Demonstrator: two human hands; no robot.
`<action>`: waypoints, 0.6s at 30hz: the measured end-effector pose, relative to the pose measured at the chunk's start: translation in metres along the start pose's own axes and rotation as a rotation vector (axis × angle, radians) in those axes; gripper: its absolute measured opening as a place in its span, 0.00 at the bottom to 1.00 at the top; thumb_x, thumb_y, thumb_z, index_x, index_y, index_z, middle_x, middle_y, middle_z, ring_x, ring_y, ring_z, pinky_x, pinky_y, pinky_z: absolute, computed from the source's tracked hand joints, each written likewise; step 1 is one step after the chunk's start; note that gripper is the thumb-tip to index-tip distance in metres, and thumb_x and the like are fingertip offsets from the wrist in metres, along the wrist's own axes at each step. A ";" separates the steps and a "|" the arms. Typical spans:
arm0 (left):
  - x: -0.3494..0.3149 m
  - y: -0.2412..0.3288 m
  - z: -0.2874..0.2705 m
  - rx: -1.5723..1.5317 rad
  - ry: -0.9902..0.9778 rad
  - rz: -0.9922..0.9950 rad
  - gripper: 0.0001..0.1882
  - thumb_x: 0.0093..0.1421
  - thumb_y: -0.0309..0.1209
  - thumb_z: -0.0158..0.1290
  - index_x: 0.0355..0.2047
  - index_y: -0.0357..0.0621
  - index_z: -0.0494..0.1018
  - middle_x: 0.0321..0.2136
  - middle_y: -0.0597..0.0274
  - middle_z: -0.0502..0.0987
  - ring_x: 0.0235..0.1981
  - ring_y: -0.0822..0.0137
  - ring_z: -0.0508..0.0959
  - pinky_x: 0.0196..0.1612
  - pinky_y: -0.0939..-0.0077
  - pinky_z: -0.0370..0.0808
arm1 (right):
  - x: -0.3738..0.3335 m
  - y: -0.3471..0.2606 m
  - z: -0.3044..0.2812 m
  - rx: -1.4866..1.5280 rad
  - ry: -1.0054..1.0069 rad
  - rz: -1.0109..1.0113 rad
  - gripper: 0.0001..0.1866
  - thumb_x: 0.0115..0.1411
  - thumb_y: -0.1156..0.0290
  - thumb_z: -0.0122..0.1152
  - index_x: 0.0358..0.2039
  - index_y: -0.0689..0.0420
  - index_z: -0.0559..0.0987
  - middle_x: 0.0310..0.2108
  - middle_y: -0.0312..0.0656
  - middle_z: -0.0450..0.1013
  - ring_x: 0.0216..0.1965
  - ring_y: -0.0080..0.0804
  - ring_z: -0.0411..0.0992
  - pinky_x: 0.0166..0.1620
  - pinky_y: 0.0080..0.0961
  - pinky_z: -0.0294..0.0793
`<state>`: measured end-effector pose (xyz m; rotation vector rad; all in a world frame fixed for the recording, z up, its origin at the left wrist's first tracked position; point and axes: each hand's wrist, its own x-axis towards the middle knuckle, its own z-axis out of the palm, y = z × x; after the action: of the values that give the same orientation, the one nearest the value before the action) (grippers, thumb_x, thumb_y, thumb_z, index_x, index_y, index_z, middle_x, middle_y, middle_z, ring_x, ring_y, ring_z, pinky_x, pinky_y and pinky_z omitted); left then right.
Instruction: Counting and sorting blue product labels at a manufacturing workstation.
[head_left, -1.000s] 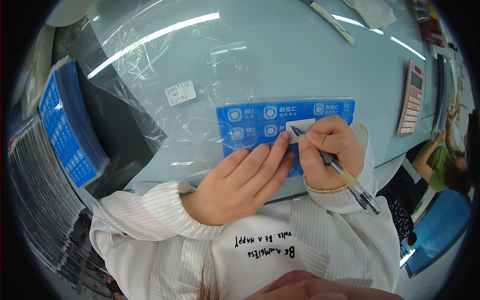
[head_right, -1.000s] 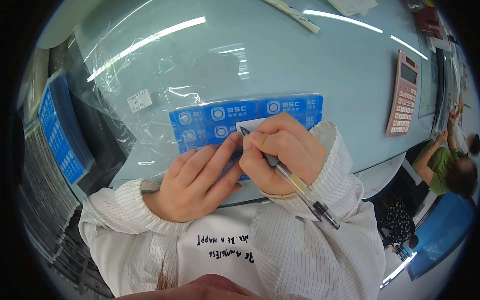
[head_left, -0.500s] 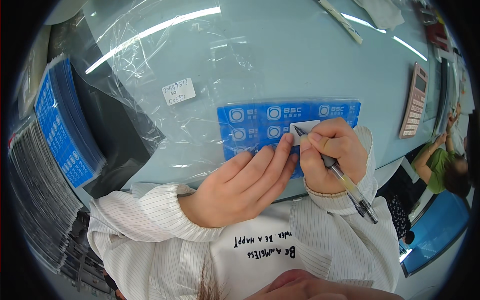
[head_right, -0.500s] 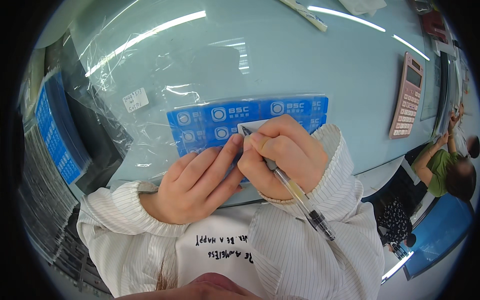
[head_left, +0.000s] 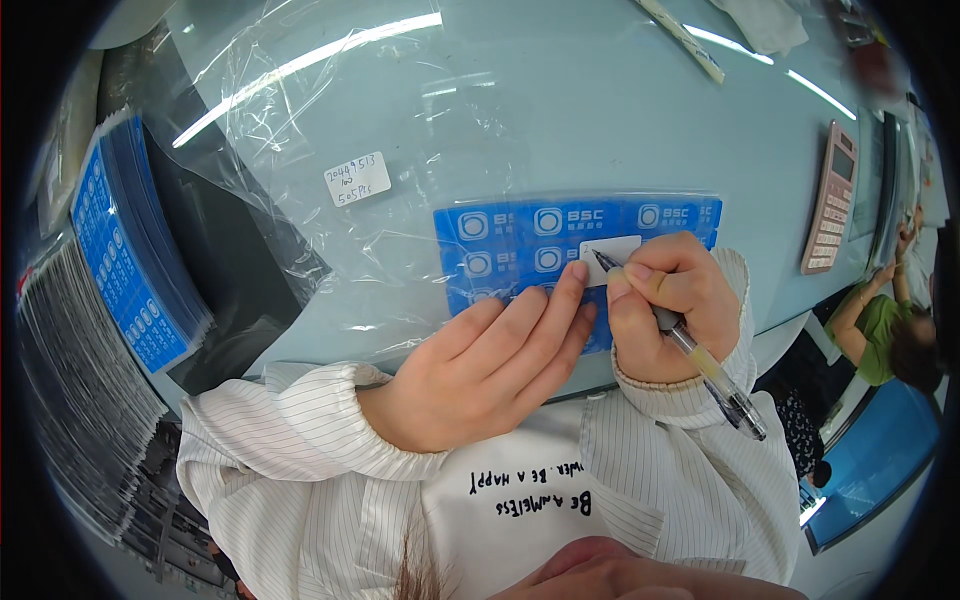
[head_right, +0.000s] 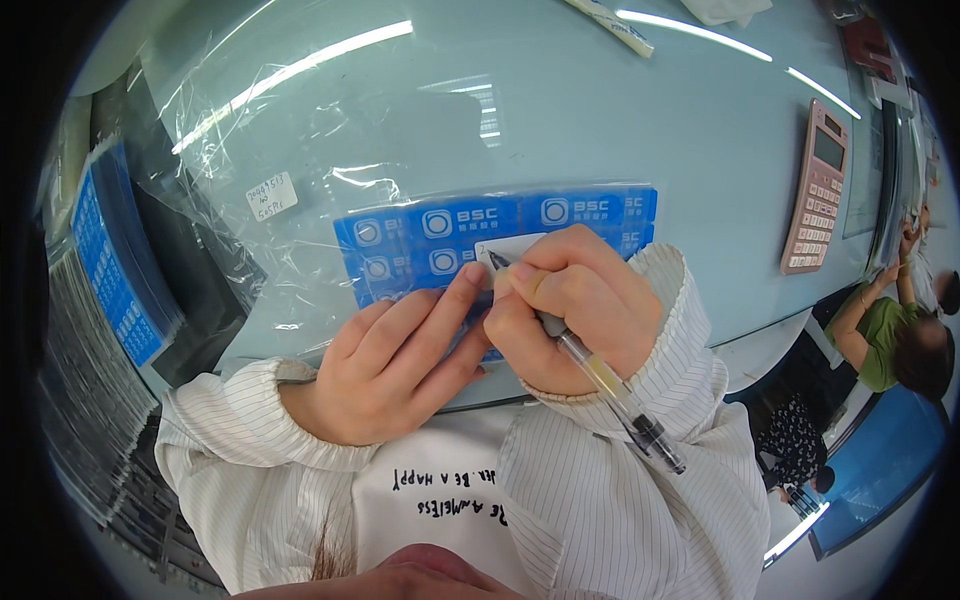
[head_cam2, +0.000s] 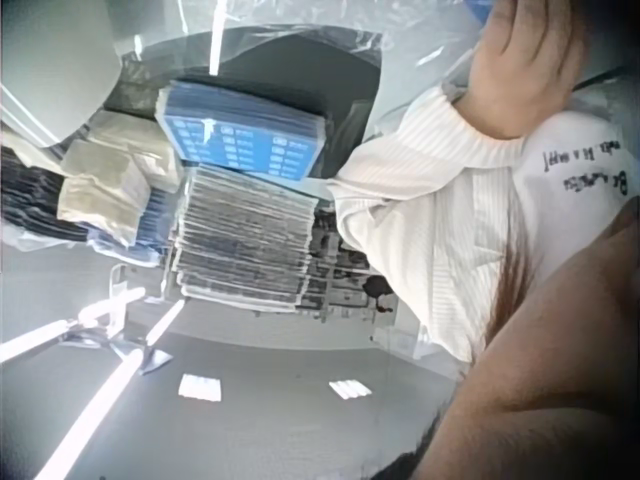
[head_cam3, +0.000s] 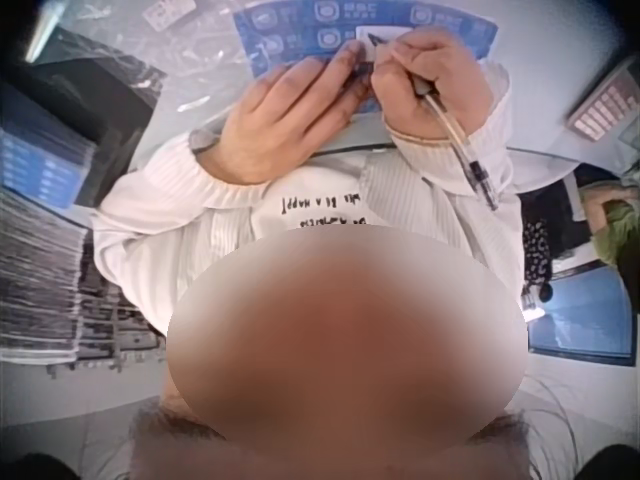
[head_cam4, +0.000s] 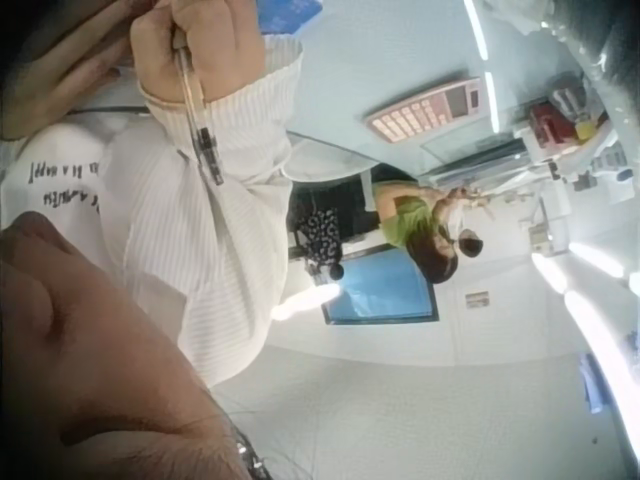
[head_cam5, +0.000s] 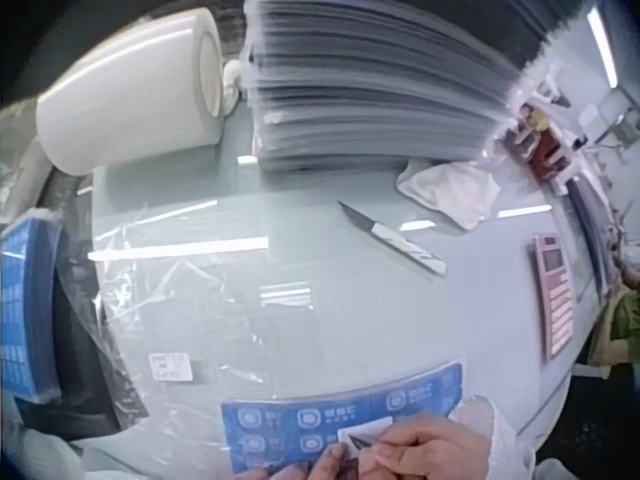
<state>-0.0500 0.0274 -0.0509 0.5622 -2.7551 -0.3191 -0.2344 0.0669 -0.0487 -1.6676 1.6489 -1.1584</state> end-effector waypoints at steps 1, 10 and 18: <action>0.001 0.000 0.000 -0.043 0.025 -0.004 0.14 0.51 0.28 0.50 0.39 0.38 0.73 0.47 0.51 0.73 0.38 0.67 0.72 0.38 0.82 0.68 | 0.001 -0.001 0.000 -0.017 -0.009 -0.007 0.10 0.45 0.88 0.56 0.25 0.60 0.69 0.24 0.43 0.70 0.20 0.23 0.65 0.23 0.16 0.65; -0.002 0.002 0.003 -0.028 0.036 -0.014 0.14 0.51 0.28 0.50 0.39 0.39 0.73 0.47 0.52 0.73 0.39 0.68 0.72 0.39 0.81 0.68 | -0.001 -0.001 0.002 -0.031 -0.014 0.001 0.10 0.46 0.87 0.56 0.25 0.60 0.68 0.25 0.43 0.70 0.20 0.23 0.65 0.23 0.17 0.65; -0.002 0.001 0.002 0.038 0.011 -0.006 0.11 0.56 0.35 0.51 0.39 0.49 0.75 0.46 0.58 0.74 0.38 0.69 0.72 0.39 0.79 0.68 | -0.002 -0.001 0.002 -0.006 0.027 0.027 0.09 0.46 0.87 0.55 0.26 0.60 0.68 0.24 0.42 0.69 0.21 0.23 0.64 0.25 0.17 0.65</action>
<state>-0.0497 0.0295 -0.0528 0.5805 -2.7543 -0.2653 -0.2323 0.0688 -0.0497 -1.6353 1.6881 -1.1680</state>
